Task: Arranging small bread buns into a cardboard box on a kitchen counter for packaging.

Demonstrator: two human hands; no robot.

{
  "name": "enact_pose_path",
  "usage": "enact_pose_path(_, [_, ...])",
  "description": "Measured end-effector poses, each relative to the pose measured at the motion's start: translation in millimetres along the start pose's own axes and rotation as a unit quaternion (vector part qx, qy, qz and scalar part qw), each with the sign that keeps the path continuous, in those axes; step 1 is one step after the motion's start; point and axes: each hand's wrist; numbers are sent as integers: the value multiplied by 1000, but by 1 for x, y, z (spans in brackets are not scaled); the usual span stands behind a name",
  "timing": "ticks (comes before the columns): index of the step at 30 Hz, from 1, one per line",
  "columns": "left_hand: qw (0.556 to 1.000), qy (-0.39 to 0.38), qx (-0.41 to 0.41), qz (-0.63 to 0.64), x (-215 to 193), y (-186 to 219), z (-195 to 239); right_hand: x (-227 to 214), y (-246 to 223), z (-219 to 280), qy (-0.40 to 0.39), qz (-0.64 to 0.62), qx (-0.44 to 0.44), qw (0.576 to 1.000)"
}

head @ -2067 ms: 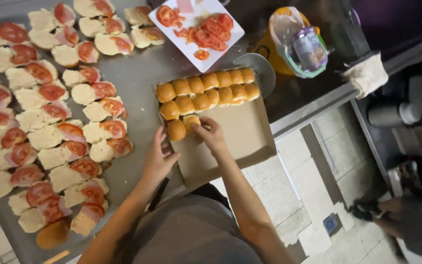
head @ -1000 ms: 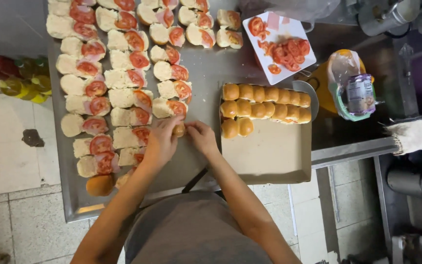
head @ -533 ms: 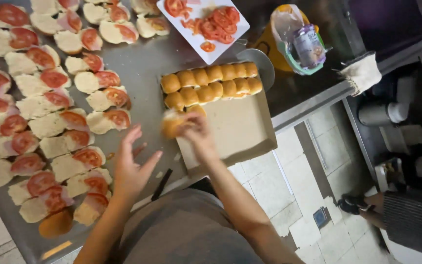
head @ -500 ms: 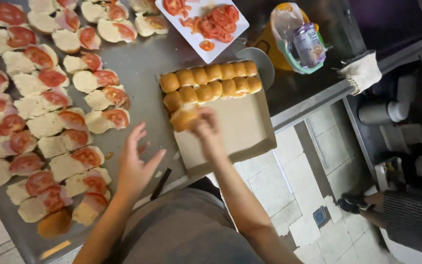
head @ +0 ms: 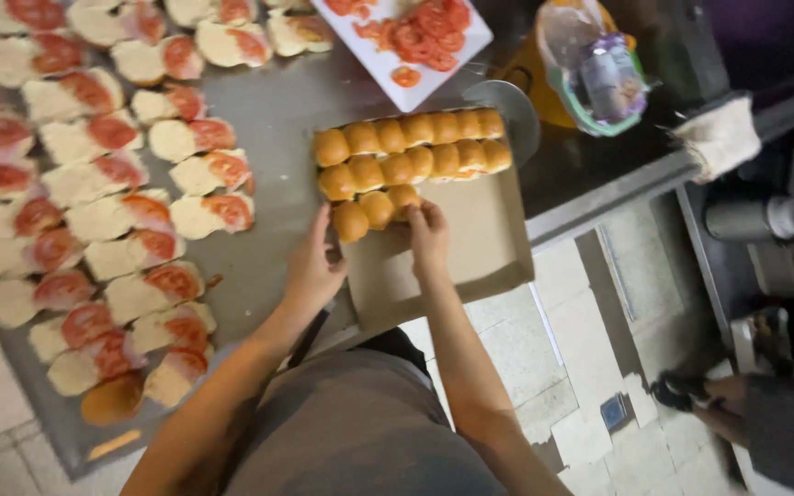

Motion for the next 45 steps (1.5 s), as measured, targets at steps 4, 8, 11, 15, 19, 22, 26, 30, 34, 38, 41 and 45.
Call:
enact_pose_path(4, [999,-31,-3,17,-25,-17,4,-20,41,-27,-24,151,-86,985])
enact_pose_path(8, [968,131,37,-211,-79,-44,14,10,-53,26,0,224,-292,930])
enact_pose_path(11, [915,227,31,-332,-134,-61,13,62,-87,53,-130,169,-330,920])
enact_pose_path(15, [888,196,47,-412,-168,-88,-6,141,-16,50,-300,170,-218,913])
enact_pose_path(19, [875,222,101,-418,-168,-96,-13,173,-27,61,-311,227,-162,909])
enact_pose_path(22, [891,231,128,-370,-161,-94,-22,178,-27,63,-299,241,-147,911])
enact_pose_path(26, [906,224,259,-249,-143,-92,-41,179,-27,65,-294,236,-137,916])
enact_pose_path(30, [947,227,225,-12,-142,-69,-29,174,-39,62,-298,216,-54,928])
enact_pose_path(34, [978,197,33,60,-123,-80,-24,179,-22,56,-290,168,3,942])
enact_pose_path(38, [963,232,60,122,-106,-82,-15,170,-16,61,-267,41,24,963])
enact_pose_path(41, [951,223,99,189,-85,-40,3,138,-31,68,-237,-108,1,965])
enact_pose_path(45, [962,100,15,252,-61,16,31,41,-85,50,-174,-150,-66,971])
Point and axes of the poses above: each hand's wrist, its own z-axis away from the middle knuckle, its own x-axis out of the palm, y = z × x, and after that the axes turned 8 degrees about -x, right-handed
